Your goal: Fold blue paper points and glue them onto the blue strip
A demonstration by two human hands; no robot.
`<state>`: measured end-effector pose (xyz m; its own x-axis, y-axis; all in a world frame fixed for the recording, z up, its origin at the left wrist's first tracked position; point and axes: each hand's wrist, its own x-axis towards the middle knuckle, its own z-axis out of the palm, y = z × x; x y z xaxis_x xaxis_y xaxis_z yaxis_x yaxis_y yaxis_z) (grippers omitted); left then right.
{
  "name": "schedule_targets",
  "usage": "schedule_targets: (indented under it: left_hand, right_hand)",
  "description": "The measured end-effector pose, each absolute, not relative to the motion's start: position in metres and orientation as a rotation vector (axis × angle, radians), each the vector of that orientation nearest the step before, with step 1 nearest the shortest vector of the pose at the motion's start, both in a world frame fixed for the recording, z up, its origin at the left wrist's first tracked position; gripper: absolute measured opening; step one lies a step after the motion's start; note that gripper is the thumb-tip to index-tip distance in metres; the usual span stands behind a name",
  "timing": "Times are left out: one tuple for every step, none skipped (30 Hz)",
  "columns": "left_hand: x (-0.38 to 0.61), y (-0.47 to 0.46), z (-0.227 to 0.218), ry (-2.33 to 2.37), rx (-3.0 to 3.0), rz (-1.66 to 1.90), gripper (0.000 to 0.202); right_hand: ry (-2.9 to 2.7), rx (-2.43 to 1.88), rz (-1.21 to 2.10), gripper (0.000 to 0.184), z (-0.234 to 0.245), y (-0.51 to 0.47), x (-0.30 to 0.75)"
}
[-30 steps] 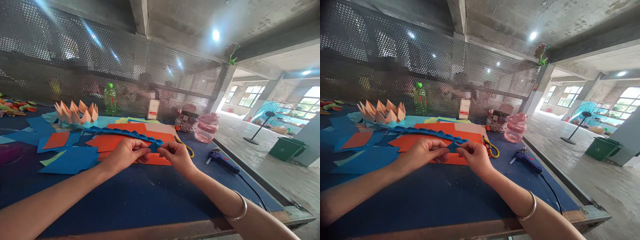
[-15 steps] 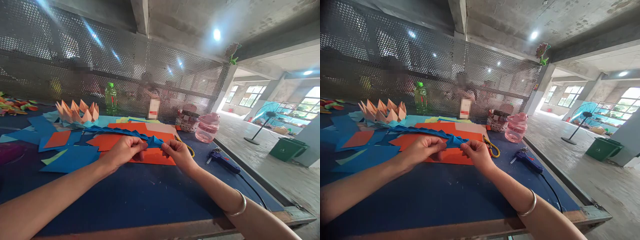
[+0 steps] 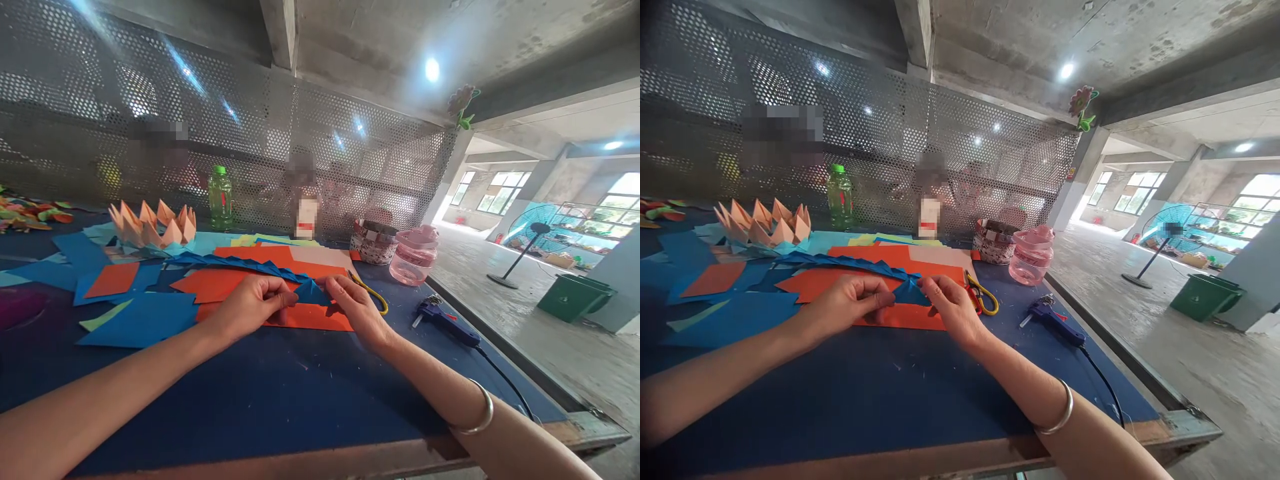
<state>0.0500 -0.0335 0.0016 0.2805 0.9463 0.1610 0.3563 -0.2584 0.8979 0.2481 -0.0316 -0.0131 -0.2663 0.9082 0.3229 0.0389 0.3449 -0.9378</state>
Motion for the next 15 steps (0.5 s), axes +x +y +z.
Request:
schedule_targets:
  left_hand:
    - [0.0509,-0.0344,0.0018,1.197,1.777,0.941,0.034]
    - [0.0516,-0.0353,0.0024,1.205,1.784,0.927,0.034]
    - [0.0524,-0.0363,0.0033,1.204,1.796,0.923,0.034]
    - [0.0531,-0.0373,0.0043,1.199,1.816,0.923,0.033]
    - [0.0538,-0.0383,0.0054,1.189,1.840,0.930,0.031]
    - [0.0546,-0.0391,0.0063,1.171,1.861,0.941,0.029]
    - [0.0553,-0.0399,0.0070,1.143,1.870,0.951,0.027]
    - [0.0561,-0.0404,0.0074,1.109,1.869,0.961,0.026]
    - [0.0567,-0.0407,0.0073,1.073,1.852,0.968,0.027]
    - [0.0571,-0.0407,0.0070,1.039,1.827,0.970,0.028]
    - [0.0574,-0.0405,0.0064,1.015,1.797,0.973,0.029]
    - [0.0573,-0.0401,0.0057,1.010,1.768,0.975,0.030]
    - [0.0571,-0.0396,0.0050,1.022,1.740,0.983,0.030]
    - [0.0566,-0.0392,0.0046,1.042,1.711,0.993,0.030]
    - [0.0561,-0.0389,0.0043,1.063,1.683,1.004,0.030]
  right_hand:
    - [-1.639,-0.870,1.086,0.034,-0.0138,-0.0315,0.2477]
    - [-1.672,-0.869,1.080,0.031,-0.0148,-0.0312,0.2474]
    - [-1.696,-0.871,1.064,0.028,-0.0158,-0.0309,0.2473]
    - [-1.710,-0.879,1.041,0.026,-0.0169,-0.0304,0.2473]
    - [-1.713,-0.891,1.017,0.024,-0.0178,-0.0300,0.2474]
    - [-1.711,-0.905,1.000,0.023,-0.0186,-0.0297,0.2475]
    - [-1.706,-0.914,0.990,0.023,-0.0192,-0.0295,0.2476]
    - [-1.707,-0.918,0.988,0.022,-0.0195,-0.0296,0.2476]
    - [-1.713,-0.917,0.988,0.022,-0.0196,-0.0300,0.2474]
    - [-1.722,-0.914,0.984,0.021,-0.0194,-0.0307,0.2471]
    - [-1.732,-0.912,0.977,0.021,-0.0190,-0.0318,0.2467]
    - [-1.739,-0.907,0.965,0.022,-0.0184,-0.0331,0.2462]
    - [-1.743,-0.899,0.952,0.022,-0.0176,-0.0347,0.2456]
    - [-1.746,-0.890,0.942,0.024,-0.0168,-0.0363,0.2451]
    - [-1.746,-0.881,0.935,0.027,-0.0160,-0.0377,0.2447]
